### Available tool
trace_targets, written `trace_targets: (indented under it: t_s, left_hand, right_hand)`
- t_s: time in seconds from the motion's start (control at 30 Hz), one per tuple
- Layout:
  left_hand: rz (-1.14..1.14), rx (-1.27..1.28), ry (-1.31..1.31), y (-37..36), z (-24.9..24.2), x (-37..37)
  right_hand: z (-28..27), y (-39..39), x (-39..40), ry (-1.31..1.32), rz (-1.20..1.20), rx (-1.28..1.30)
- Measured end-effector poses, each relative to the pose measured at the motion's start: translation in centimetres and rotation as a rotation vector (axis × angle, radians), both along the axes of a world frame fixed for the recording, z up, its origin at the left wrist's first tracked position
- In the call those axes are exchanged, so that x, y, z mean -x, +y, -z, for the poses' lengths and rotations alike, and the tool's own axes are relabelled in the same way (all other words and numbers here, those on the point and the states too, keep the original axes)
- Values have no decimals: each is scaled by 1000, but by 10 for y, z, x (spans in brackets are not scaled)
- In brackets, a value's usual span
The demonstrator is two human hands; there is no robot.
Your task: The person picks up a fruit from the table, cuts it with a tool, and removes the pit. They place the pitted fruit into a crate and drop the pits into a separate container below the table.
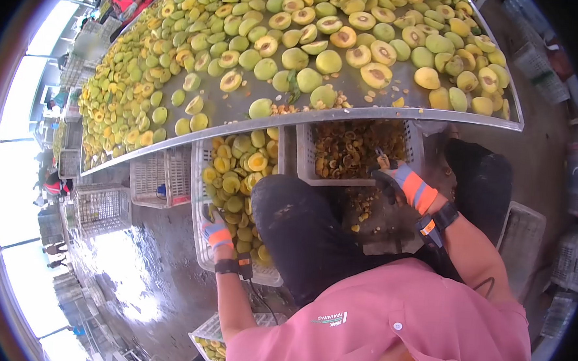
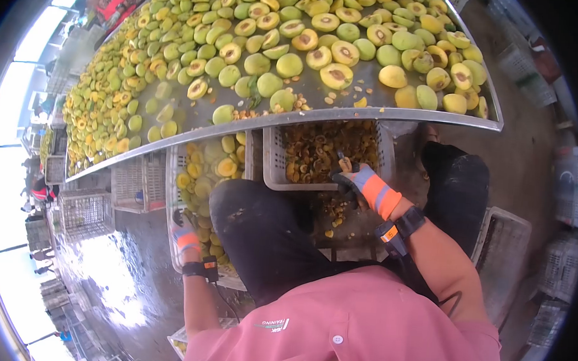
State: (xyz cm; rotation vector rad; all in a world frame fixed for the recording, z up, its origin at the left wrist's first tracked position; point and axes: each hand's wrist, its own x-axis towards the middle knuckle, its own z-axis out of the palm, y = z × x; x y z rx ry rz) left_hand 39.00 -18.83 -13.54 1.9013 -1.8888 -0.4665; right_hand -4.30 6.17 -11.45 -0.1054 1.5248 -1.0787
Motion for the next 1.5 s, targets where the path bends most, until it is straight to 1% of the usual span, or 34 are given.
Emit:
trace_targets:
  t_s: [0.03,0.1,0.17,0.2,0.23,0.3,0.33,0.43,0.47,0.57,0.67,0.77,0.8,0.87,0.93,0.97,1.07,1.17,1.23,1.3,1.33,1.37,1.43,1.5]
  left_hand:
    - [138,125,148,-6,-42,43]
    - [329,189,258,-18,-106,119]
    - [465,171,59,-37,-142,184]
    - [505,98,-32,-41,-155,217]
    - [544,24,-121,-47,-162,245]
    - [624,-83,-517,-77,-140,284]
    - [657,-135,-717,-87,-127,294]
    - [780,-210,-523,-105,-111,297]
    - [811,-221,-261,-104,-108,289]
    - [600,-494,582,-63,-139,280]
    - [650,-518,1137,-6,-162,269]
    - [915,5,599,61,-176,277]
    - [789,-206,754,74,-172,283]
    - [835,-253,849,86,-155,288]
    - [983,103,625,99,-127,293]
    - [1003,85,649,105,-124,298]
    - [1001,-104,716,115,-114,305]
    - [1026,-58,621,118,-111,312]
    - [1031,149,501,123,-105,314]
    - [980,-19,553,121,-101,320]
    - [887,-185,682,121,-99,323]
    - [770,-334,819,122,-102,327]
    - [339,-785,1262,139,-122,346]
    - [547,-583,1122,142,-117,351]
  right_hand:
    - [-3,-1,3,-22,20,35]
    - [-6,-3,7,-76,51,104]
    - [-28,-5,4,-56,70,117]
    - [-37,-4,2,-45,85,121]
    - [-41,-3,1,-34,37,161]
    - [-48,1,4,1,-58,238]
    - [-57,2,6,-36,-71,216]
    - [-48,4,6,-3,-59,274]
    - [-50,4,7,-10,-56,270]
    - [-60,3,3,21,-51,361]
    - [-67,2,-4,98,-90,506]
    - [-85,-2,-9,213,-114,577]
    - [-85,-6,-12,285,-84,672]
    - [-93,-5,-11,342,-99,657]
    - [-96,-5,-10,369,-97,652]
    - [-96,-4,-9,398,-114,629]
    - [-93,-3,-2,482,-180,545]
    - [-87,-3,1,525,-223,465]
    - [-83,-1,4,510,-222,460]
    - [-84,2,6,491,-194,514]
    - [-84,3,6,482,-180,542]
    - [-84,2,5,519,-194,490]
    - [-83,0,3,595,-224,389]
    - [-69,-4,-3,532,-171,412]
